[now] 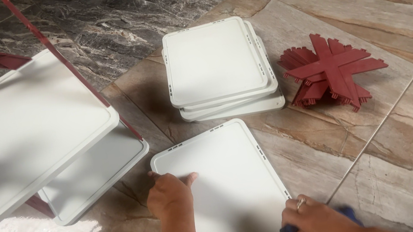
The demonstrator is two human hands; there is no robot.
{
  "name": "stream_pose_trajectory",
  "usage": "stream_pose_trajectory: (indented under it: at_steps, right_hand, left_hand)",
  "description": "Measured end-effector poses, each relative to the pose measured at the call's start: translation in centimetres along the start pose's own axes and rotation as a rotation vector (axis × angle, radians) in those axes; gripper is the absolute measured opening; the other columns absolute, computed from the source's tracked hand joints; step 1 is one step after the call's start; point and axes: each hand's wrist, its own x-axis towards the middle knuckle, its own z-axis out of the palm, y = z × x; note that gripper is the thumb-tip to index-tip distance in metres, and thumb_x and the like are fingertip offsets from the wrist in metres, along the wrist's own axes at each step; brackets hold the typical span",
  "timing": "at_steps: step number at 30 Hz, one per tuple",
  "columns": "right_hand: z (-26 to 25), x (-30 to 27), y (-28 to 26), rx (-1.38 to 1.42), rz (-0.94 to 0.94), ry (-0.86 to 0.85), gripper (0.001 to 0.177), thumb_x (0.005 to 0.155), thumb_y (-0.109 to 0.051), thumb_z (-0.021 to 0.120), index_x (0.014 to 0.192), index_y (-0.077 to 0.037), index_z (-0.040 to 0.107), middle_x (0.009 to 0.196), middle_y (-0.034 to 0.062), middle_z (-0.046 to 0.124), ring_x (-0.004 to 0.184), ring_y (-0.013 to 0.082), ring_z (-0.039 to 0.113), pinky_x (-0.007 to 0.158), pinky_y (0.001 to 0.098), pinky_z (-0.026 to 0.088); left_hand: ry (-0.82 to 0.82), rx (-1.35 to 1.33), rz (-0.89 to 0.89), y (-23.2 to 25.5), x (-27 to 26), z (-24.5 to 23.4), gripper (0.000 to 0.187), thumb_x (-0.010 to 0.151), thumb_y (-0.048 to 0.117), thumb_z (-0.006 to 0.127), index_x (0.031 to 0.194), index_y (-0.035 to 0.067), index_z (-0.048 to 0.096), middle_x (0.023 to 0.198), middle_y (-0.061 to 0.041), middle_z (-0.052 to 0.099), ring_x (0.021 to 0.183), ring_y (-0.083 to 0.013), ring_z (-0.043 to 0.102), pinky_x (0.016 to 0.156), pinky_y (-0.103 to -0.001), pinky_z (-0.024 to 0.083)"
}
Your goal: The person wipes a white plastic tray with a blue cloth, then places it on a red X-shaped stand. They continue to assemble additional trays and red supports, stacking them into a multi-tiered structure.
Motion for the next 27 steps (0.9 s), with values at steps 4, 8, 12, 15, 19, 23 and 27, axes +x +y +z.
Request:
stream_pose_trajectory:
  at_steps: [4,8,12,15,19,23,27]
  right_hand:
    - [-3.7,1.5,0.1,0.315,0.2,0.059,0.027,0.082,-0.011,0.063,0.108,-0.015,0.07,0.102,0.0036,0.073,0.101,0.0197,0.07,0.092,0.0337,0.057]
    - [-6.5,5.3,0.7,0.184,0.317,0.132,0.042,0.088,-0.018,0.063,0.13,-0.02,0.065,0.123,0.007,0.069,0.113,0.0215,0.064,0.098,0.0352,0.054]
    - [-5.2,6.9,0.9,-0.083,0.038,0.263,0.057,0.091,-0.018,0.061,0.147,-0.015,0.05,0.153,0.009,0.048,0.139,0.0256,0.046,0.114,0.0398,0.037]
    - [-2.2,4.8,0.8,-0.176,0.015,0.248,0.066,0.089,-0.011,0.059,0.153,-0.008,0.043,0.162,0.0134,0.039,0.149,0.0325,0.034,0.115,0.0481,0.025]
    - [1.2,0.5,1.1,-0.219,-0.09,0.381,0.064,0.083,-0.01,0.06,0.145,-0.005,0.048,0.154,0.0139,0.045,0.147,0.0284,0.035,0.119,0.0475,0.026]
    - [3.6,-1.4,1.0,-0.24,-0.067,0.383,0.067,0.083,-0.009,0.062,0.147,-0.001,0.044,0.156,0.0168,0.044,0.148,0.0297,0.034,0.119,0.048,0.028]
    - [5.8,-2.3,0.8,-0.296,-0.029,0.401,0.069,0.079,-0.011,0.067,0.143,0.002,0.046,0.156,0.0183,0.044,0.148,0.0328,0.037,0.114,0.0491,0.031]
  left_hand:
    - [-0.03,-0.018,0.004,-0.8,-0.2,0.5,0.125,0.083,0.079,0.061,0.161,-0.008,0.014,0.108,-0.012,0.077,0.092,-0.0245,0.078,0.07,-0.034,0.063]
    - [0.028,-0.055,0.038,-1.7,0.4,1.9,0.096,0.099,0.064,0.047,0.161,-0.003,0.014,0.118,-0.011,0.073,0.1,-0.0278,0.074,0.077,-0.04,0.062]
    - [0.018,-0.14,0.06,-2.7,1.9,2.5,0.063,0.11,0.032,0.036,0.163,0.005,0.017,0.123,-0.011,0.072,0.106,-0.0306,0.073,0.084,-0.042,0.061]
    - [-0.014,-0.152,0.033,-3.1,2.2,2.6,0.068,0.103,0.015,0.042,0.165,0.008,0.014,0.123,-0.014,0.071,0.107,-0.0305,0.074,0.084,-0.041,0.064]
    - [0.037,-0.225,0.029,-3.1,1.7,2.4,0.053,0.108,0.017,0.037,0.16,0.008,0.028,0.121,-0.019,0.071,0.107,-0.0343,0.073,0.085,-0.042,0.063]
    - [0.039,-0.229,0.037,-3.2,1.3,1.9,0.061,0.102,0.013,0.043,0.16,0.009,0.026,0.121,-0.02,0.07,0.107,-0.0346,0.072,0.085,-0.041,0.063]
    - [0.075,-0.263,0.024,-3.1,1.0,2.0,0.052,0.107,0.015,0.038,0.158,0.005,0.031,0.12,-0.02,0.071,0.108,-0.036,0.072,0.085,-0.043,0.063]
